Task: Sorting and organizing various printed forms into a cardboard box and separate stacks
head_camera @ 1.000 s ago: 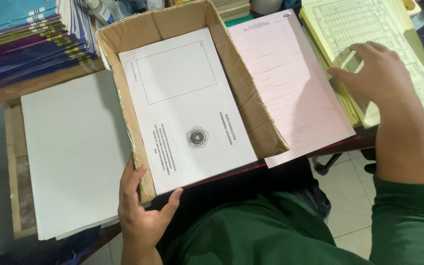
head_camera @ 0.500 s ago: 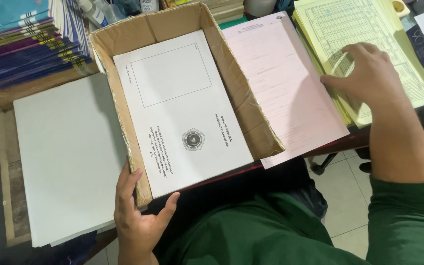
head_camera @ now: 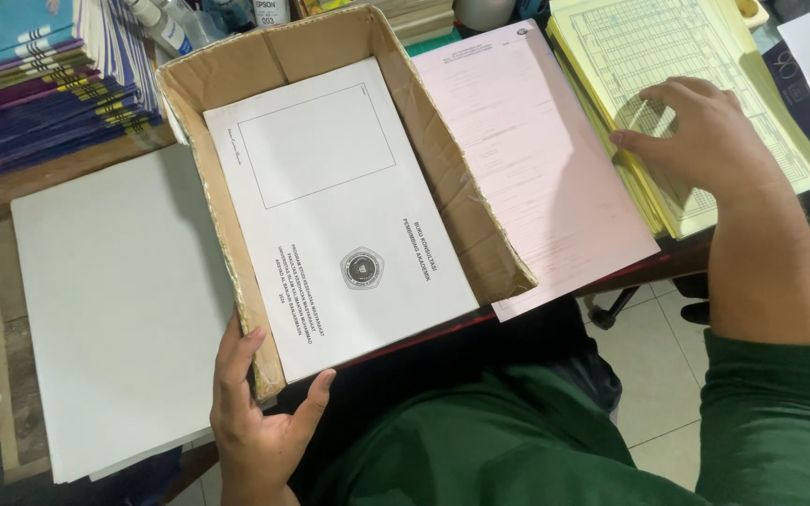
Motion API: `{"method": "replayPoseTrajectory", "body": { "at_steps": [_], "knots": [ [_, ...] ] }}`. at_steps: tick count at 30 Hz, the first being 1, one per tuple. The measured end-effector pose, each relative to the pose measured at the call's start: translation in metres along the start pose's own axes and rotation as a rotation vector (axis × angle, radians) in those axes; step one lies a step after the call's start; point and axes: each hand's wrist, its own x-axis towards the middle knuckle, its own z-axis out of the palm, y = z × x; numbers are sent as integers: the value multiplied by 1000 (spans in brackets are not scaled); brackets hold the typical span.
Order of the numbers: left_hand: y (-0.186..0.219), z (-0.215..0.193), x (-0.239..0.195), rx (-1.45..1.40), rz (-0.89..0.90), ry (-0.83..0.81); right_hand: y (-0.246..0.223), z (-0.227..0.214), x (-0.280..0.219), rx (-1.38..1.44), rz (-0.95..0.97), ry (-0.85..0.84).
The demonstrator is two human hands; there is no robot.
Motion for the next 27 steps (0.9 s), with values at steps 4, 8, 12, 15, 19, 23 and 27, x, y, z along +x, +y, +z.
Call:
{"method": "replayPoseTrajectory", "body": {
  "at_steps": [4, 8, 12, 15, 19, 23, 27],
  "knots": [
    [-1, 1, -2, 28, -6, 18, 6, 0, 5, 2, 0, -17],
    [-2, 2, -1, 2, 1, 17, 18, 1, 9, -19, -20, -64],
    [-2, 0, -3, 5, -5, -12, 4, 0, -9, -40, 11, -111],
    [-3, 1, -5, 2, -12, 6, 8, 1, -19, -86, -32, -119],
    [-6, 2, -8, 37, -53, 14, 19, -4, -35, -85, -18, -144],
    [-5, 3, -5, -23, -23, 31, 58, -5, -39, -51, -108, -68],
    [-6, 2, -5, -21, -12, 20, 103, 0, -36, -139, -194, -65]
  ]
}}
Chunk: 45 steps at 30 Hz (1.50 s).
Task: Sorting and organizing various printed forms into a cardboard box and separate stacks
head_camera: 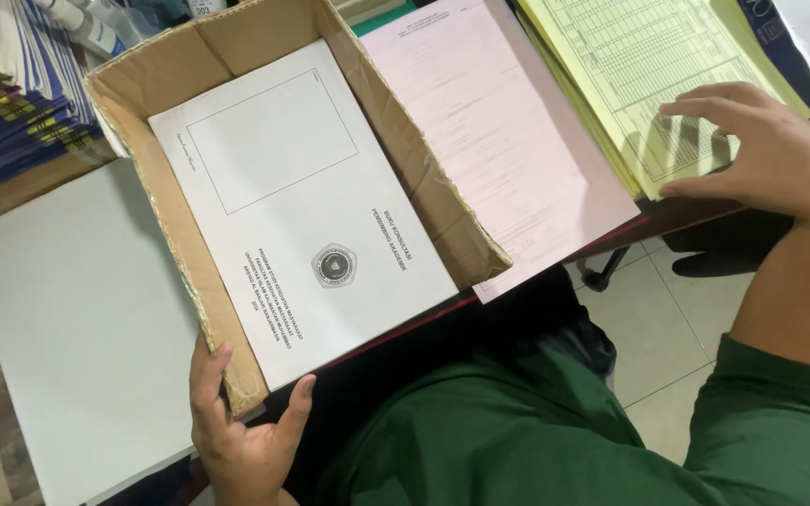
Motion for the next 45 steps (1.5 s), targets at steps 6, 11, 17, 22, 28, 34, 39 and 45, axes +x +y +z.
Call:
{"method": "replayPoseTrajectory", "body": {
  "at_steps": [6, 11, 17, 22, 28, 34, 39, 45],
  "knots": [
    [2, 2, 2, 3, -1, -6, 9, 2, -2, -14, -35, -20],
    [3, 1, 1, 26, -10, -1, 17, 5, 4, -51, -90, -34],
    [1, 4, 3, 11, 21, 17, 2, -3, -5, -6, -13, -8],
    [1, 3, 2, 11, 9, 14, -1, 11, -19, -77, -144, 4],
    [-1, 2, 0, -9, 1, 9, -34, 9, -23, -50, -143, -68],
    [-4, 1, -1, -3, 0, -2, -26, 13, -15, -11, -173, -26],
    [-8, 1, -4, 55, 13, 6, -16, 12, -15, -9, -171, 6],
    [-10, 2, -5, 8, -15, 0, -11, 10, -14, 40, -167, 17]
  ]
}}
